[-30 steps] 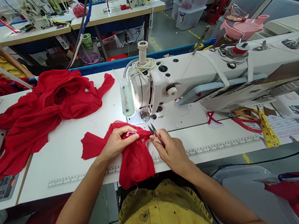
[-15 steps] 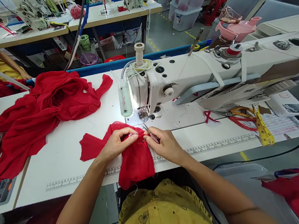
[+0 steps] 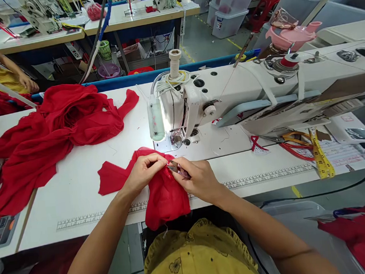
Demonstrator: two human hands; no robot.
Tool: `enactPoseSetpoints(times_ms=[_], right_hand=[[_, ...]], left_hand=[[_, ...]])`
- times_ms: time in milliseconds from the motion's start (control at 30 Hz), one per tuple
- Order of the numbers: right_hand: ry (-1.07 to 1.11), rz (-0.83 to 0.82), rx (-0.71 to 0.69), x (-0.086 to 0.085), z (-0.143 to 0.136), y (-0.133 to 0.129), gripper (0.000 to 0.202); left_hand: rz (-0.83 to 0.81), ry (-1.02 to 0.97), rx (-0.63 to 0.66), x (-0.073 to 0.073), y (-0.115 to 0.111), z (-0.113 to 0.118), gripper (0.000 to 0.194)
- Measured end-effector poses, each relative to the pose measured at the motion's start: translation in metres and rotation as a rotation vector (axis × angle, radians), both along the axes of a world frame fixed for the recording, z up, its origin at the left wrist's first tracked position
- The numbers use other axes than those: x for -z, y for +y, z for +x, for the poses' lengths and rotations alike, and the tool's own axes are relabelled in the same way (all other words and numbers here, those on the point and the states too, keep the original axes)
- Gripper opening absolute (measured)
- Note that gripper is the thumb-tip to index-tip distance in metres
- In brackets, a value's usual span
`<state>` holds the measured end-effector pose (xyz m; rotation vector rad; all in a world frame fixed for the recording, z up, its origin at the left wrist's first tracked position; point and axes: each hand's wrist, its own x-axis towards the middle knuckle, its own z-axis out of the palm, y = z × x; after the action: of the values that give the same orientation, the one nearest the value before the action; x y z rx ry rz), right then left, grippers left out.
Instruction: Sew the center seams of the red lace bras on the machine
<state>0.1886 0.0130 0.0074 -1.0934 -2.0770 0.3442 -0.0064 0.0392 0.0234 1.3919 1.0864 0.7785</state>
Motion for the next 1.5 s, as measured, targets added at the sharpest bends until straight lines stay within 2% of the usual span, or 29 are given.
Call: enactPoseSetpoints(times_ms=[133, 300, 467, 600, 700, 800, 900, 967, 1067, 1267, 1400, 1500], right_hand=[[-0.092, 0.096, -0.019, 0.003, -0.002, 0.001, 0.014], [-0.137, 0.082, -0.075, 0.006, -0.003, 0.003, 0.019], [-0.138, 0.126, -0.203, 0.005, 0.000, 0.006, 0.024], [-0.127, 0.153, -0.247, 0.005, 0.000, 0.007, 0.024], [-0.088, 0.125, -0.258, 0.005, 0.001, 0.005, 0.024], [0.028, 0.007, -0.146, 0.002, 0.005, 0.002, 0.022], [0.140, -0.224, 0.013, -0.004, 0.009, 0.003, 0.024], [0.149, -0.351, 0.011, -0.007, 0.011, 0.006, 0.029], [0.128, -0.436, -0.030, -0.009, 0.010, 0.009, 0.021], [0.108, -0.444, 0.006, -0.005, 0.007, 0.009, 0.017], [0.083, -0.364, 0.034, -0.001, 0.006, 0.007, 0.013], [0.072, -0.246, 0.096, 0.000, 0.005, 0.002, 0.011]], left_hand=[[-0.007, -0.009, 0.011, 0.000, 0.000, 0.001, 0.019], [-0.013, -0.003, 0.006, -0.003, 0.000, 0.002, 0.023], [-0.027, 0.004, 0.027, -0.005, -0.003, 0.005, 0.028], [-0.025, 0.025, 0.035, -0.005, -0.005, 0.007, 0.029], [-0.006, 0.037, -0.010, -0.003, -0.004, 0.005, 0.030], [0.015, 0.042, -0.021, -0.004, -0.004, 0.002, 0.032], [0.034, 0.054, 0.045, -0.006, -0.005, 0.000, 0.033], [0.047, 0.057, 0.065, -0.006, -0.005, 0.000, 0.034], [0.055, 0.044, 0.089, -0.005, -0.005, 0.000, 0.035], [0.025, 0.030, 0.059, -0.004, -0.005, 0.000, 0.038], [-0.007, 0.035, 0.033, -0.005, -0.006, 0.002, 0.040], [-0.045, 0.016, 0.016, -0.004, -0.006, 0.002, 0.039]])
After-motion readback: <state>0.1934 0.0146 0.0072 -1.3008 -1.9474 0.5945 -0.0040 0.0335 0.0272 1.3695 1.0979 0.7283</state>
